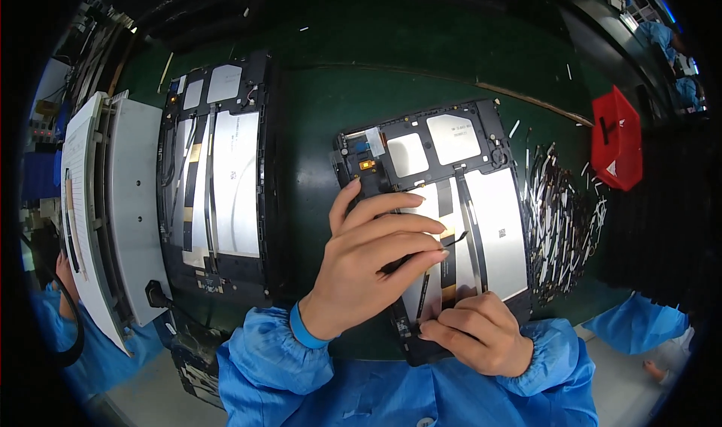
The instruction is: The person assembles internal components into a tablet chassis by routing and seating ribbon cables and securing battery packs with adhesive strips. This is done using tweezers and a manual probe to precisely position the components.
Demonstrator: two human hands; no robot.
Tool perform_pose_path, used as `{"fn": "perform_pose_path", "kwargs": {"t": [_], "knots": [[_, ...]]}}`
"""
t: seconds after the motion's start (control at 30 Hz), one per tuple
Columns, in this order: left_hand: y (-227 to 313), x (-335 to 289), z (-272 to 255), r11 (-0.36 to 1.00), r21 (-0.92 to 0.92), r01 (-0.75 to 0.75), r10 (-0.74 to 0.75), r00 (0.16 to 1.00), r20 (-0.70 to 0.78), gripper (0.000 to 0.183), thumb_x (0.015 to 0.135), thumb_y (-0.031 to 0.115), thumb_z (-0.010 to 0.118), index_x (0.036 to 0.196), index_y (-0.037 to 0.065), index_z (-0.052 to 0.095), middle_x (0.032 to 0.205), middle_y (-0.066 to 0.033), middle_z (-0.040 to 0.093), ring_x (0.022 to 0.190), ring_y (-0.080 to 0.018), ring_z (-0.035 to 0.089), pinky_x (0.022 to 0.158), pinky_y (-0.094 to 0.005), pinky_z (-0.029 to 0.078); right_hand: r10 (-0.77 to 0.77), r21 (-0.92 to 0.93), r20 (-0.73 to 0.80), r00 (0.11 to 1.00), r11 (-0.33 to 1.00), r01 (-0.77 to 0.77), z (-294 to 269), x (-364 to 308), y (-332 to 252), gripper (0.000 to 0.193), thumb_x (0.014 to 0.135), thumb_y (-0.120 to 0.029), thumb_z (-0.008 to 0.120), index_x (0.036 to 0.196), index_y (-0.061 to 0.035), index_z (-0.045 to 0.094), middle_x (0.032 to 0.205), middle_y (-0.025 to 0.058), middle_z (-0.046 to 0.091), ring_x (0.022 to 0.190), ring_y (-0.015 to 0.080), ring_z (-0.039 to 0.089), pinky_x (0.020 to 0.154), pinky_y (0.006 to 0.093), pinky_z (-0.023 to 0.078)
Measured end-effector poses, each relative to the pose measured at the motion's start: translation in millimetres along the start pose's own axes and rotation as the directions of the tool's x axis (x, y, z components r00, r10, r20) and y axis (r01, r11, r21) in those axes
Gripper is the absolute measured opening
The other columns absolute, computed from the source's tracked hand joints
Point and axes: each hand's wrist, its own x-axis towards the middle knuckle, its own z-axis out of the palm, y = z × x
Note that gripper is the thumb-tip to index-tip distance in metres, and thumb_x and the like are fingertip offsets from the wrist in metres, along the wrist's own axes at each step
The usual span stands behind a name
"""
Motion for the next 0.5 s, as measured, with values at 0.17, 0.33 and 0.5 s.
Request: {"fn": "perform_pose_path", "kwargs": {"t": [0.17, 0.33, 0.5], "knots": [[-0.1, 1.8, 0.7, 1.000, -0.012, -0.002, 0.002, 1.000, -0.003, 0.006, 0.068, 0.015, 0.076, 0.072, 0.015, 0.072, 0.087, 0.0028, 0.069, 0.106, -0.0170, 0.056, 0.107, -0.0404, 0.016, 0.026, 0.017, 0.006, 1.000, 1.000, -0.026, -0.1, -1.5, 0.2, 0.024, 0.064, -0.010, 0.068, 0.088, -0.0087, 0.068, 0.086, -0.0007, 0.056, 0.079, 0.0144, 0.054, 0.064, 0.0253, 0.045], [2.3, 2.1, -0.3, 1.000, -0.004, 0.017, -0.017, 1.000, 0.006, 0.006, 0.068, 0.014, 0.076, 0.072, 0.015, 0.072, 0.087, 0.0021, 0.069, 0.106, -0.0177, 0.056, 0.107, -0.0414, 0.017, 0.012, 0.024, 0.006, 1.000, 1.000, -0.012, -1.8, 0.1, 1.8, 0.024, 0.065, -0.010, 0.068, 0.089, -0.0075, 0.067, 0.087, 0.0002, 0.056, 0.078, 0.0147, 0.054, 0.063, 0.0262, 0.044], [3.8, 1.7, -0.5, 1.000, 0.001, 0.031, -0.031, 0.999, 0.011, 0.007, 0.068, 0.013, 0.077, 0.073, 0.015, 0.072, 0.088, 0.0014, 0.069, 0.107, -0.0192, 0.056, 0.107, -0.0436, 0.018, 0.004, 0.031, 0.012, 1.000, 0.999, -0.004, -2.3, -1.7, 1.9, 0.024, 0.066, -0.011, 0.067, 0.089, -0.0064, 0.067, 0.090, 0.0008, 0.057, 0.077, 0.0147, 0.053, 0.063, 0.0263, 0.044]]}}
